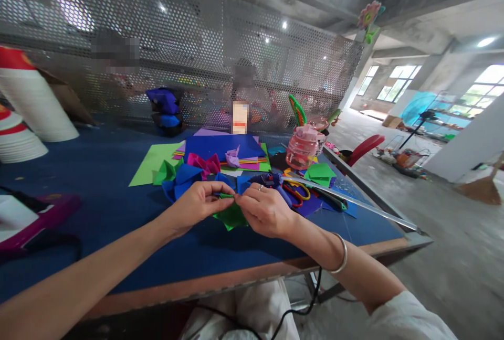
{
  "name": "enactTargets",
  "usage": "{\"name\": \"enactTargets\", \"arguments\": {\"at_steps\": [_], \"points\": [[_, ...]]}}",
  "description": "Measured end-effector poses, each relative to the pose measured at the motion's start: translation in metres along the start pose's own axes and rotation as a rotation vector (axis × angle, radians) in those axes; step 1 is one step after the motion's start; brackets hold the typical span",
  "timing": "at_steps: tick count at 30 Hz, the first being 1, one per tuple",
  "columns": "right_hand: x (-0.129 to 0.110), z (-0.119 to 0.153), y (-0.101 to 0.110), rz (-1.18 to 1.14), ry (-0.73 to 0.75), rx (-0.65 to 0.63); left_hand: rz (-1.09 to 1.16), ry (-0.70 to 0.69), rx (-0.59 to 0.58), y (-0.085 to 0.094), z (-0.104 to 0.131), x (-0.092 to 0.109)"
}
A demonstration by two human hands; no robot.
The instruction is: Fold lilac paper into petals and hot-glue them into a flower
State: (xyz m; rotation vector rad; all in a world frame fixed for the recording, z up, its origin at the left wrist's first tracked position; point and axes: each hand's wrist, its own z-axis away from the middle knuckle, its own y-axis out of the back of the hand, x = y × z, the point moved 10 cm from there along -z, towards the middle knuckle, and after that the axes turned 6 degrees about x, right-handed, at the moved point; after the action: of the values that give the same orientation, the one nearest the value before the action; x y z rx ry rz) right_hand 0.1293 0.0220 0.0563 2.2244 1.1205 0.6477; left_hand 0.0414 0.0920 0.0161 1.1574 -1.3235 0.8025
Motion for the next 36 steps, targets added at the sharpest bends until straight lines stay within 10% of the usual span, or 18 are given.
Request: {"name": "enactTargets", "arguments": {"at_steps": [13,23,36], "points": [[0.0,-0.001,0.004,-0.103,-0.046,0.04,-0.036,0.021,0.052,0.004,-0.001,-0.004],[0.051,0.017,-0.022,-0.48,-0.64,0.04,-0.489,-0.436,0.164,0.004,0.01,0.033],[0.006,0.004,-0.005,0.031,-0.195,0.124,-0.659,-0.704,0.277,-0.011,0.034,0.046]]}}
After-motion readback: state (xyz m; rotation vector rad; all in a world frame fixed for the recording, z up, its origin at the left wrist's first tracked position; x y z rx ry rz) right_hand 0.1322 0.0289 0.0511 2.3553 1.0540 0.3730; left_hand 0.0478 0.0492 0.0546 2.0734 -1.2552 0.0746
